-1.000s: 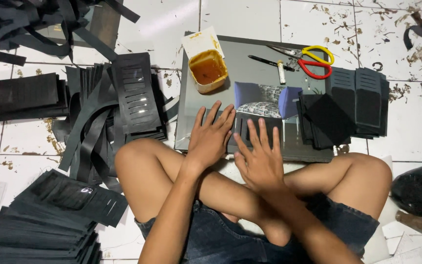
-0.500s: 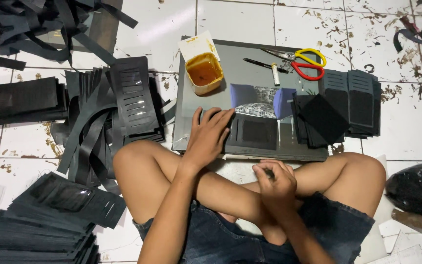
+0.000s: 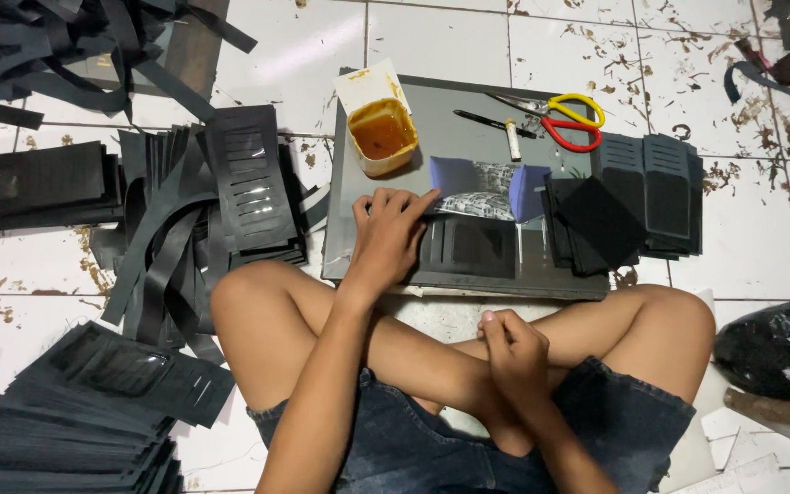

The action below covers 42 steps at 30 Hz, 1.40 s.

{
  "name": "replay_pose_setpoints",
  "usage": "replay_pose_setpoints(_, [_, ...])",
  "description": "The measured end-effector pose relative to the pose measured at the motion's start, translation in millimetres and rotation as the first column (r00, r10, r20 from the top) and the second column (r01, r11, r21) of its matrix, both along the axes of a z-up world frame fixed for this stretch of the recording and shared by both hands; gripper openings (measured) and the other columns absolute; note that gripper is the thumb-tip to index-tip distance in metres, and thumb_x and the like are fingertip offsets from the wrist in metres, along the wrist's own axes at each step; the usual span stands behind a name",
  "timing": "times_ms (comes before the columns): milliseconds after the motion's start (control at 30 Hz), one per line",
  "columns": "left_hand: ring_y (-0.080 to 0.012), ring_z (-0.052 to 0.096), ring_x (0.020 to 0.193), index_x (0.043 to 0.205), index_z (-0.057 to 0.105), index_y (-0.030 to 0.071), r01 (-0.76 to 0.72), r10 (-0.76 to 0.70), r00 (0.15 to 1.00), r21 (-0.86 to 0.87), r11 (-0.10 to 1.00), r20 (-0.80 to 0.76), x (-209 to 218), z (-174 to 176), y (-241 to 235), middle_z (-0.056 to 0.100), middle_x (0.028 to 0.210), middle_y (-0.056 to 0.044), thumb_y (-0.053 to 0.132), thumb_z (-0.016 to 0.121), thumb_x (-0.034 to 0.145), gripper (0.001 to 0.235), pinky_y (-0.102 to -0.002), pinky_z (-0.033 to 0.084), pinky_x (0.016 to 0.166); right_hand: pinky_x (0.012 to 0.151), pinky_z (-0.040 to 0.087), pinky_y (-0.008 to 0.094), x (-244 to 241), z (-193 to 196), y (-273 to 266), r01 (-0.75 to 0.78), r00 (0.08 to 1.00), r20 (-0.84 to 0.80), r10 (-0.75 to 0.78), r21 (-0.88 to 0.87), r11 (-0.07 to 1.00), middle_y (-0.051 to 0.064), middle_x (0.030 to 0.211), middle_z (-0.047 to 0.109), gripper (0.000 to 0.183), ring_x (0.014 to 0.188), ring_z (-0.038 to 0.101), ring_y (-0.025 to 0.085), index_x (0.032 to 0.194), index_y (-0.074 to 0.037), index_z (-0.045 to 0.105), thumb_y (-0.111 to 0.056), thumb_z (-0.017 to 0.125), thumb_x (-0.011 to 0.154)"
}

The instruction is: The person sits on the floor and glues black fabric pieces onto slotted dark panels, pressing each piece flat by hand. They dip a small stick into a container of glue, apply it to a panel, then align and press a fabric piece onto it, stacking finished panels aside.

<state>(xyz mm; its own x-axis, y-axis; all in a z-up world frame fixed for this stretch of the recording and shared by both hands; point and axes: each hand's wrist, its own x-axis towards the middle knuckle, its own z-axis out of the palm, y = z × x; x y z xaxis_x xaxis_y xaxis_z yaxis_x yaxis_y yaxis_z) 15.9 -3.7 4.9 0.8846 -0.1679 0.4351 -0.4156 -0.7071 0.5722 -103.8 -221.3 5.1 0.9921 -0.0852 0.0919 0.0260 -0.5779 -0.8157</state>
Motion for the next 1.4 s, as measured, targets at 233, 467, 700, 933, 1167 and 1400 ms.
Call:
replay_pose_setpoints(233, [-0.0211,0.050,0.094,0.132,0.067,0.018,0.036,-0.035,0.999,-0.142,0.989,0.014,-1,11,-1,0.061,0.101,-0.001,0.000,0.063,0.089,0.047,-0.039,0.031,0.094,0.056,0.050,0.026,1,-4,4,-0.052,0.999,-0.002,0.052,0.014,0.999,0.008,0.070,0.074,0.011,0.059,0.063,0.016,0.085,0.002,0.072,-0.006,0.065,0.089])
replay_pose_setpoints(467, [-0.0187,0.051,0.097,0.124,0.071,0.016,0.162,-0.149,0.987,-0.307,0.938,0.067,-15,36,2,0.060,0.098,0.000,-0.001,0.065,0.090,0.039,-0.035,0.033,0.101,0.059,0.049,0.026,4,-2,0,0.035,0.994,0.104,-0.027,-0.071,0.997,0.008,0.082,0.072,0.011,0.065,0.060,0.015,0.100,0.001,0.071,-0.006,0.068,0.092])
replay_pose_setpoints(700, [-0.0197,0.051,0.100,0.120,0.072,0.019,0.249,-0.227,0.951,-0.083,0.965,0.211,-65,58,-10,0.057,0.096,0.002,0.010,0.073,0.088,0.033,-0.042,0.034,0.103,0.075,0.057,0.041,10,-19,-28,0.219,0.967,-0.252,-0.033,0.761,0.611,0.029,0.108,0.063,0.043,0.087,0.067,0.034,0.135,0.001,0.038,-0.032,0.029,0.111])
replay_pose_setpoints(933, [-0.0179,0.057,0.106,0.110,0.079,0.021,0.404,-0.398,0.826,0.073,0.912,0.400,-110,46,-21,0.068,0.119,0.003,0.017,0.072,0.086,0.025,-0.046,0.043,0.101,0.073,0.049,0.037,5,48,-24,0.447,0.846,-0.531,0.043,0.752,0.484,0.014,0.094,0.070,0.031,0.080,0.064,0.024,0.108,-0.003,0.062,-0.033,0.051,0.105])
replay_pose_setpoints(1167, [-0.0102,0.057,0.099,0.100,0.079,0.026,0.217,-0.154,0.792,-0.036,0.976,0.590,-105,26,-25,0.068,0.108,0.010,0.021,0.074,0.090,0.013,-0.039,0.035,0.105,0.072,0.054,0.026,0,73,-20,0.446,0.883,-0.454,-0.120,0.729,0.520,0.014,0.105,0.064,0.057,0.079,0.062,0.015,0.150,0.003,0.047,0.000,0.050,0.093])
replay_pose_setpoints(1400, [-0.0225,0.058,0.086,0.101,0.065,-0.001,-0.211,0.253,0.967,-0.680,0.702,-0.038,-93,36,-27,0.062,0.103,-0.012,0.003,0.062,0.085,0.017,-0.031,0.050,0.080,0.081,0.056,0.026,-5,80,10,0.197,0.980,-0.199,-0.019,0.941,0.274,0.014,0.104,0.069,0.036,0.085,0.067,0.017,0.131,0.007,0.054,0.006,0.055,0.094])
